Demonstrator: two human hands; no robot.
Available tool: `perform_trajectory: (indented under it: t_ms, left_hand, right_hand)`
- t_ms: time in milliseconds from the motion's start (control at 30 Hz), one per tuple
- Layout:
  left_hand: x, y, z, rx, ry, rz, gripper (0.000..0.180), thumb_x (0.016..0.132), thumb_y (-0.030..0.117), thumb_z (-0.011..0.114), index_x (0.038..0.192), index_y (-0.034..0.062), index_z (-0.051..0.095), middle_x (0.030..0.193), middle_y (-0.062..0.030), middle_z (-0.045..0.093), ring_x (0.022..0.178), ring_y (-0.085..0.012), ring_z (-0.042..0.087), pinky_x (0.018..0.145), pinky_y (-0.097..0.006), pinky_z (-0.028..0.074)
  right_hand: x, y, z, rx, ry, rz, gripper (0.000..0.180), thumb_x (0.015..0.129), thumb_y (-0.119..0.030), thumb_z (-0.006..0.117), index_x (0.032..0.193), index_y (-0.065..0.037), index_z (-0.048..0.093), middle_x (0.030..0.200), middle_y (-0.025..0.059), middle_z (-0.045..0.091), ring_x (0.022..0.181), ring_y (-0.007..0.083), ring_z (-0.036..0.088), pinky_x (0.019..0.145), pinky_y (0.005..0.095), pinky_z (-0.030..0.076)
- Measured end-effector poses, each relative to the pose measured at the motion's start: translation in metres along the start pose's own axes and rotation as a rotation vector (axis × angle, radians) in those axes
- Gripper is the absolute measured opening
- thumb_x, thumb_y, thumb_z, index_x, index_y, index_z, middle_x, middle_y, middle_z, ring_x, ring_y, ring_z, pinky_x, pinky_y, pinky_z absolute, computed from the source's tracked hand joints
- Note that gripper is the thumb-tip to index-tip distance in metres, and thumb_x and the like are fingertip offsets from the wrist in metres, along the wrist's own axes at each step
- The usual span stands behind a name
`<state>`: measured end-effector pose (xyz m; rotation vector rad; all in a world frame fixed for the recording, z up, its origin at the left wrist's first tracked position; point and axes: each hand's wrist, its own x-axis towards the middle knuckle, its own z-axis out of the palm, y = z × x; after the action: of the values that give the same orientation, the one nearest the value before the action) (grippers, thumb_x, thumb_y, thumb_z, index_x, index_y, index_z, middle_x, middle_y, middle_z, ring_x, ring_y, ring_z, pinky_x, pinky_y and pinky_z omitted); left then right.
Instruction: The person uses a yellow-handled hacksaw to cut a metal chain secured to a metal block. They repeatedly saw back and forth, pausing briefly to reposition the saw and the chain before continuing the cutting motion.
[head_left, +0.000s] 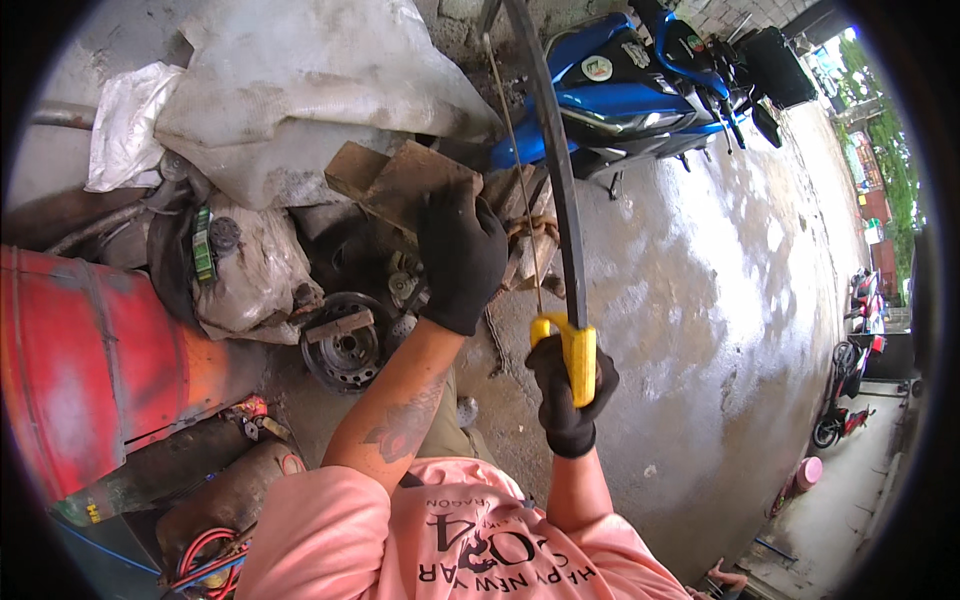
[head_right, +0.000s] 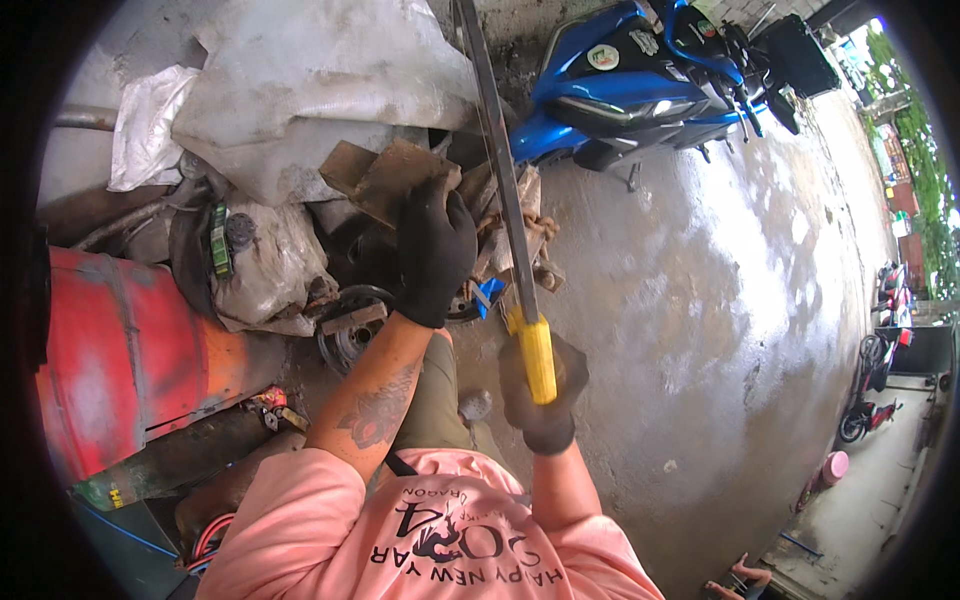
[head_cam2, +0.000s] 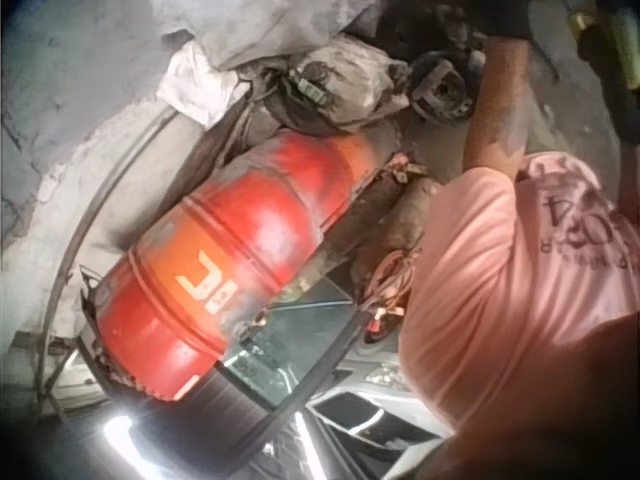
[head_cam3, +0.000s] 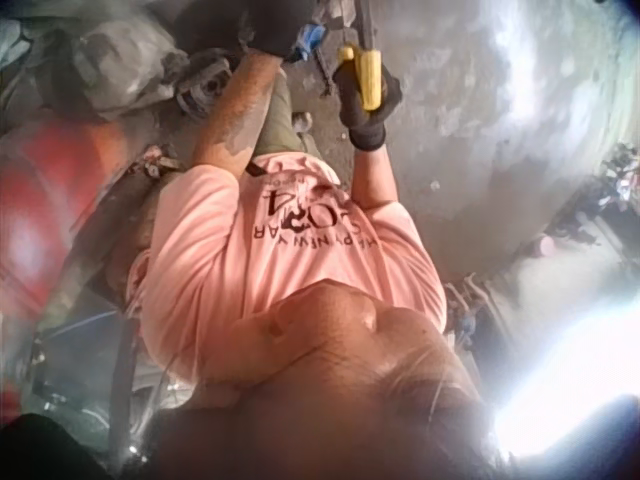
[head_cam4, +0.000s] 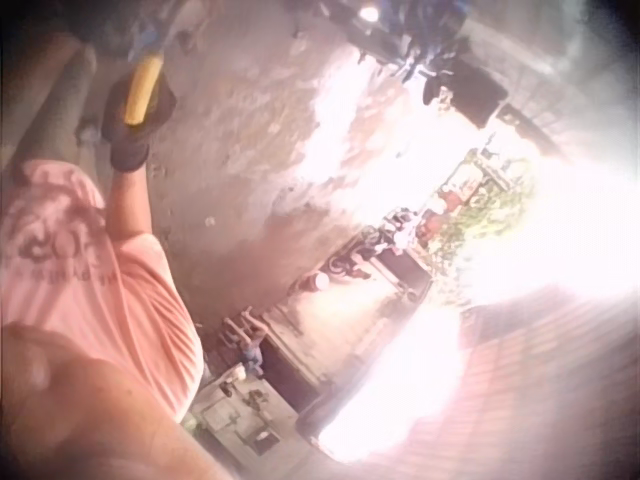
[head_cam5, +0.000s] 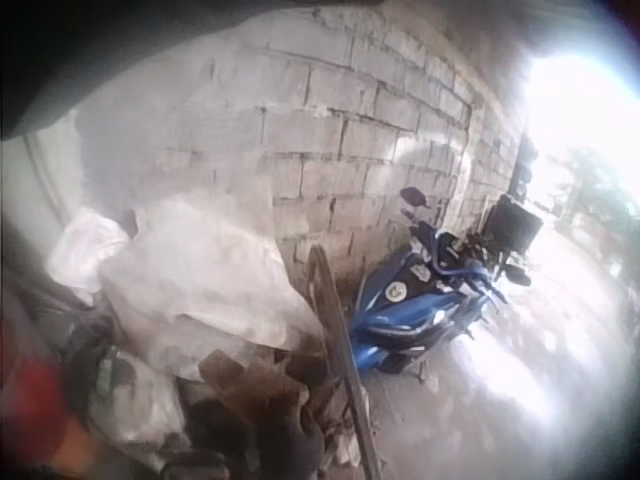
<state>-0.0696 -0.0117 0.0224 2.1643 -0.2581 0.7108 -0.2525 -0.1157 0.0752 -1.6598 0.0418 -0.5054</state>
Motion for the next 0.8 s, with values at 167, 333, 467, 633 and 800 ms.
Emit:
perform_trajectory:
  t_ms: [167,333,467,633,800]
  left_hand:
    - [-0.015,-0.001,0.015,-0.187,-0.119,-0.045,0.030,0.098,0.012,0.064,0.123,-0.0027,0.066,0.114,-0.0193,0.070,0.108,-0.0349,0.067,0.100,-0.044,0.051]
    - [-0.010,-0.059,0.025,-0.449,-0.285,-0.350,0.043,0.106,0.020,0.052,0.139,-0.0070,0.055,0.139,-0.0262,0.060,0.126,-0.0362,0.060,0.107,-0.042,0.048]
    - [-0.013,-0.022,0.014,-0.306,-0.293,-0.290,0.046,0.106,0.022,0.051,0.140,-0.0087,0.054,0.139,-0.0289,0.059,0.127,-0.0410,0.059,0.109,-0.043,0.046]
    - [-0.022,-0.039,0.015,-0.151,-0.281,-0.119,0.042,0.106,0.021,0.049,0.135,-0.0086,0.056,0.134,-0.0286,0.061,0.124,-0.0402,0.061,0.107,-0.043,0.047]
    - [0.000,-0.041,0.013,-0.448,-0.392,-0.348,0.041,0.106,0.020,0.050,0.136,-0.0077,0.055,0.133,-0.0291,0.061,0.121,-0.0398,0.062,0.103,-0.044,0.049]
  right_hand:
    - [-0.022,0.024,-0.023,-0.334,-0.098,-0.257,0.009,0.087,-0.009,0.065,0.087,-0.002,0.070,0.078,0.0118,0.072,0.062,0.0240,0.068,0.061,0.0339,0.055]
    - [-0.062,-0.002,-0.027,-0.290,0.026,-0.211,0.011,0.081,-0.009,0.075,0.089,-0.005,0.069,0.084,0.0133,0.070,0.069,0.0311,0.068,0.062,0.0381,0.053]
    - [-0.060,0.003,-0.035,-0.175,-0.026,-0.209,0.031,0.079,-0.011,0.077,0.108,-0.002,0.068,0.092,0.0169,0.069,0.078,0.0380,0.067,0.072,0.0429,0.052]
    - [-0.011,-0.007,-0.007,-0.110,0.023,-0.287,0.036,0.082,-0.012,0.080,0.113,0.000,0.067,0.102,0.0178,0.070,0.084,0.0355,0.068,0.078,0.0410,0.053]
    - [-0.011,-0.008,0.001,-0.039,0.018,-0.183,0.034,0.084,-0.014,0.079,0.114,-0.003,0.069,0.099,0.0168,0.071,0.082,0.0349,0.069,0.076,0.0392,0.053]
